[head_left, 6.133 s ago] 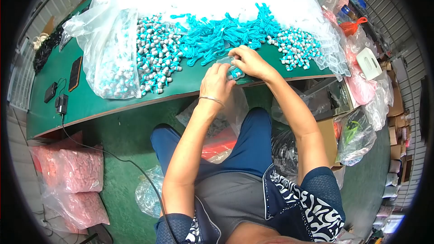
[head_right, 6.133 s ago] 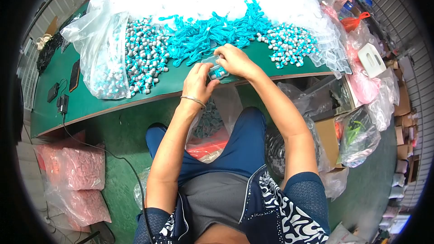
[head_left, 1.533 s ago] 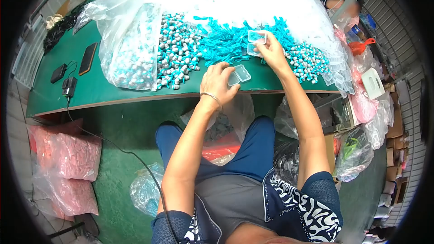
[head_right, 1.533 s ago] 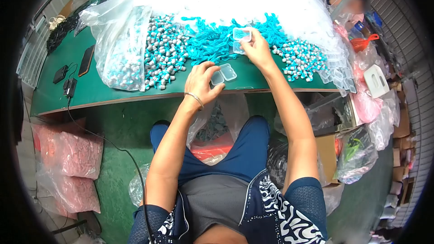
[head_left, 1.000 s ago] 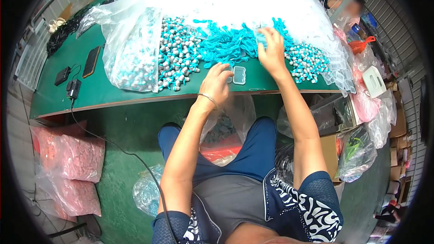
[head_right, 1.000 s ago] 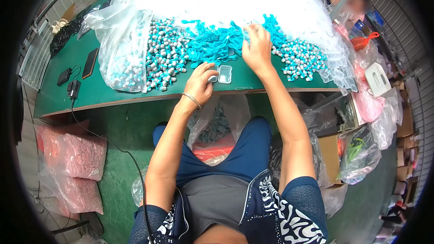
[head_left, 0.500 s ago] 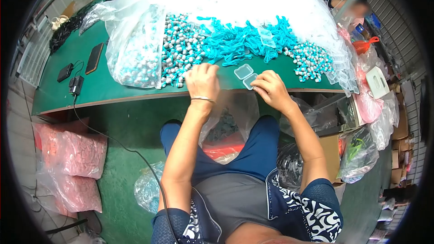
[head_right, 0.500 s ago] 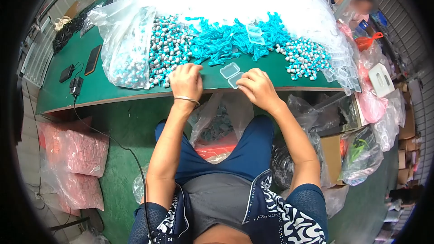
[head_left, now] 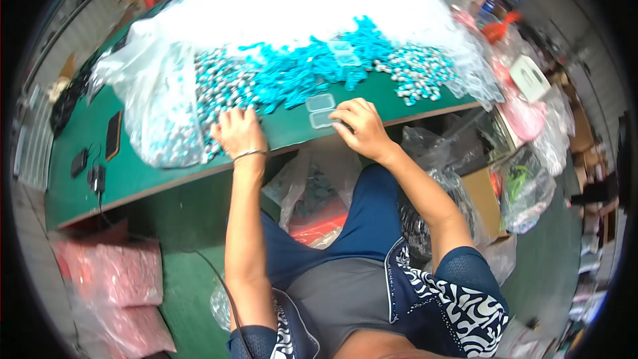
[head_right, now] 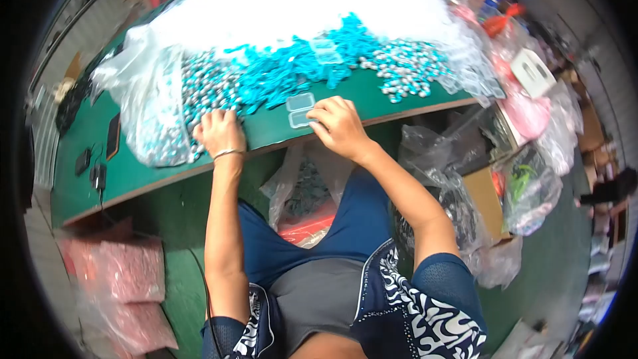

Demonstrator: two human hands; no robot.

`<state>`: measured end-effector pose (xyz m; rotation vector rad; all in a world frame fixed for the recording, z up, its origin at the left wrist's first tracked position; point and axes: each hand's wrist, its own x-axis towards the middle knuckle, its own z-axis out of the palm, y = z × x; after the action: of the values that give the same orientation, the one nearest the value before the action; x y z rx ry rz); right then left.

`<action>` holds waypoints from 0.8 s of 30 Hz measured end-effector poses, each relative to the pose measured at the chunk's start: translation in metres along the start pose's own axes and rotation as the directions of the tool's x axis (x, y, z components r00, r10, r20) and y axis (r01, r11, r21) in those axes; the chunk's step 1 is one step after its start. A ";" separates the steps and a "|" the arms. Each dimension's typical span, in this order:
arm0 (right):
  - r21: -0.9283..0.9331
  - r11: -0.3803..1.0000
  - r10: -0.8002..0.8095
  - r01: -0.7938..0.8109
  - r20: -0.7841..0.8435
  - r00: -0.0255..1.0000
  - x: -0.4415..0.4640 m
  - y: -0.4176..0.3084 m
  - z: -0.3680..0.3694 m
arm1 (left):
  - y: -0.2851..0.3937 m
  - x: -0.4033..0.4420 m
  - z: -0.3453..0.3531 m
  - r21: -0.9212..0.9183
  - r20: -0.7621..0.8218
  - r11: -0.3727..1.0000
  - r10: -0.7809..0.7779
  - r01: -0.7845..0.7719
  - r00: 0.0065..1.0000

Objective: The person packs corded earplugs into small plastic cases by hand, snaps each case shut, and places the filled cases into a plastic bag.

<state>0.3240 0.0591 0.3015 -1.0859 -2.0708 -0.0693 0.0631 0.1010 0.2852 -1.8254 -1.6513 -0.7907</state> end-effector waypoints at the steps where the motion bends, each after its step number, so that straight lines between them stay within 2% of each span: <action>1: 0.006 1.000 0.018 -0.018 -0.030 0.999 -0.001 0.002 -0.005 | 0.000 -0.001 0.001 -0.008 -0.021 1.000 0.019 -0.019 1.000; 5: -0.152 0.981 0.091 -0.121 -0.190 0.978 -0.005 0.039 -0.025 | 0.007 -0.003 -0.001 -0.064 0.017 0.996 0.056 -0.055 0.998; 7: -0.306 0.930 0.133 -0.202 -0.234 0.963 -0.004 0.061 -0.040 | 0.008 -0.007 0.006 -0.112 0.008 0.991 0.078 -0.077 0.997; 9: -0.376 0.885 0.188 -0.275 -0.251 0.950 -0.007 0.083 -0.050 | 0.011 -0.005 0.000 -0.098 0.052 0.994 0.059 -0.054 0.997; 11: -0.388 0.880 0.180 -0.273 -0.259 0.949 -0.004 0.092 -0.050 | 0.011 -0.005 -0.002 -0.074 0.090 0.997 0.022 -0.015 0.996; 13: -0.400 0.878 0.194 -0.262 -0.202 0.960 0.003 0.095 -0.047 | 0.011 -0.005 0.000 -0.036 0.078 0.999 0.002 0.001 0.997; 17: -0.275 0.947 0.132 -0.166 -0.140 0.981 0.028 0.084 -0.022 | 0.011 -0.003 0.005 0.035 0.087 0.999 -0.024 0.021 0.996; 19: -0.255 0.950 0.153 -0.182 -0.128 0.980 0.038 0.077 -0.013 | 0.011 -0.002 0.004 0.041 0.070 0.999 -0.021 0.018 0.997; 21: -0.354 0.897 0.233 -0.264 -0.128 0.964 0.043 0.077 -0.006 | 0.010 -0.002 0.006 0.025 0.067 1.000 -0.010 0.008 0.998; 24: -0.363 0.868 0.329 -0.338 -0.090 0.940 0.046 0.070 0.005 | 0.012 -0.002 0.002 -0.040 0.059 0.999 0.001 0.001 0.998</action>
<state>0.3560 0.1367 0.3076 -1.6561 -1.8582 -0.3140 0.0753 0.1005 0.2822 -1.8934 -1.6840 -0.7822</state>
